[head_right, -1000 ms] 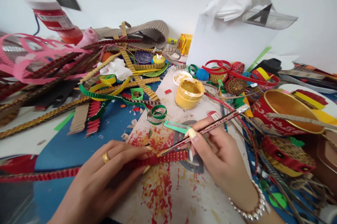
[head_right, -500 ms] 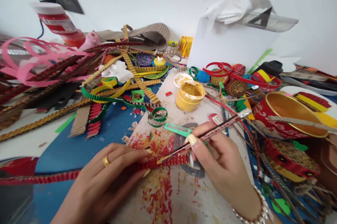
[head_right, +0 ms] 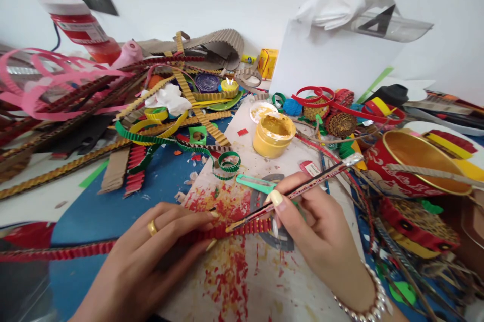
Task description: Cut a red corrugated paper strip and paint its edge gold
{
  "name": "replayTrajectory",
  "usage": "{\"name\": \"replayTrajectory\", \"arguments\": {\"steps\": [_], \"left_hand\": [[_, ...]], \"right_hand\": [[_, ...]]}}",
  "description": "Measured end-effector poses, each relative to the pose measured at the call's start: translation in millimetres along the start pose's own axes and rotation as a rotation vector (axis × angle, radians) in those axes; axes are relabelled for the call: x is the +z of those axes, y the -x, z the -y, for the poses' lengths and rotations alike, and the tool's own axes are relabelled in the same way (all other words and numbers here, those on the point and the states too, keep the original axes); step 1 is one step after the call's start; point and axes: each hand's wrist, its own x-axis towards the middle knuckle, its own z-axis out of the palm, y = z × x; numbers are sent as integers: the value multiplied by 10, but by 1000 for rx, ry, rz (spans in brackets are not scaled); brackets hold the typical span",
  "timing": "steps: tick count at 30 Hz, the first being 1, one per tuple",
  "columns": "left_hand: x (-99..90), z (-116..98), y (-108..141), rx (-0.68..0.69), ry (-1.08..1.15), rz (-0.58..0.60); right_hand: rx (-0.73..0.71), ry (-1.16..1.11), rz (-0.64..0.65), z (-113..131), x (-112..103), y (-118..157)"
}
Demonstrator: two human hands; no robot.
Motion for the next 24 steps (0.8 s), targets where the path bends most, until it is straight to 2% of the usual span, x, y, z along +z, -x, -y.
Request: {"name": "replayTrajectory", "arguments": {"steps": [24], "left_hand": [[-4,-16,-12,6,-28,-35]], "right_hand": [[-31,-23,9,-2,-7,-4]]}}
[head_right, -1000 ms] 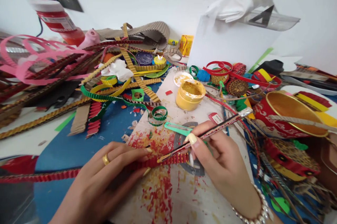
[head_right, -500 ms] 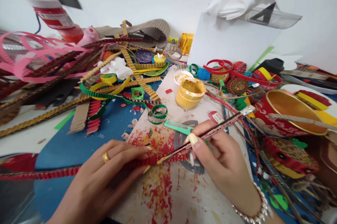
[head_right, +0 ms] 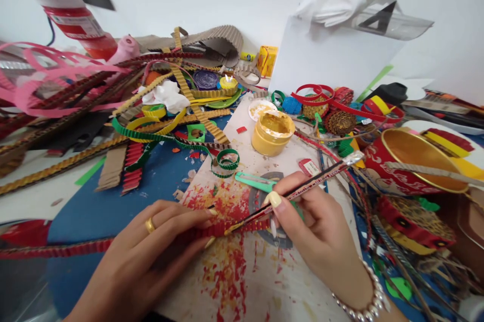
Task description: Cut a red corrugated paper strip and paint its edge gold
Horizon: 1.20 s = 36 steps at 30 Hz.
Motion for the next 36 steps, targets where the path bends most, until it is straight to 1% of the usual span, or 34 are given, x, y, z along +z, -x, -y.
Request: {"name": "replayTrajectory", "arguments": {"steps": [5,11,19,29,36], "left_hand": [[0,6,-13,-1,-5,-4],[-6,1,-3,-1,-3,-6],[-4,6,-16,-10,-7,-4],[-8,-8,14,-11,14,18],[-1,3,24,-14,28,35]], "right_hand": [[15,-25,-40,-32,-7,40],[12,-18,6,-42,19,14],[18,35,0,-6,31,-3],[22,72,-1,-49,15,17],[15,59,-5,-31,13,16]]}}
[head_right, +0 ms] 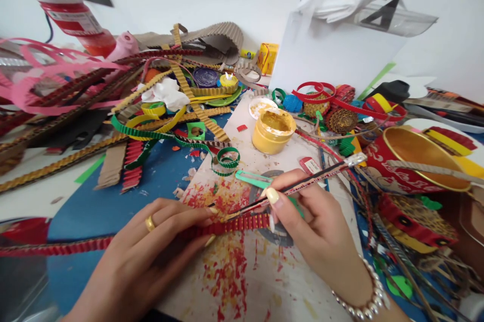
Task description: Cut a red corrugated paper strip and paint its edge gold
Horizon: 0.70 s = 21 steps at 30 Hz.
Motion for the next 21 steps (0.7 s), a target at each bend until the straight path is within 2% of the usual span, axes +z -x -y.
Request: {"name": "replayTrajectory", "arguments": {"steps": [21], "left_hand": [[2,1,3,-2,26,10]], "right_hand": [[-53,95,-17,22,3,-18]]}}
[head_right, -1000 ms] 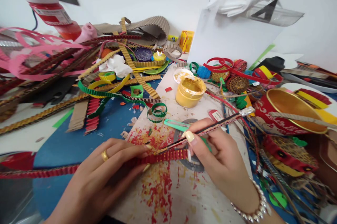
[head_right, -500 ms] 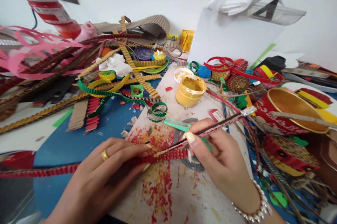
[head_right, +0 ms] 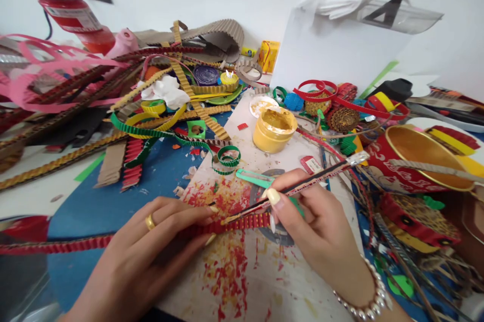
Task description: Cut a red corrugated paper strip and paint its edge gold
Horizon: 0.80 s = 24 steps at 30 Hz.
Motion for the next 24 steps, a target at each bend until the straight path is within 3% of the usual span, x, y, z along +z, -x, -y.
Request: {"name": "replayTrajectory", "arguments": {"steps": [24], "left_hand": [[5,5,15,-7,8,-2]], "right_hand": [[-10,-9,29,3,-22,16]]}}
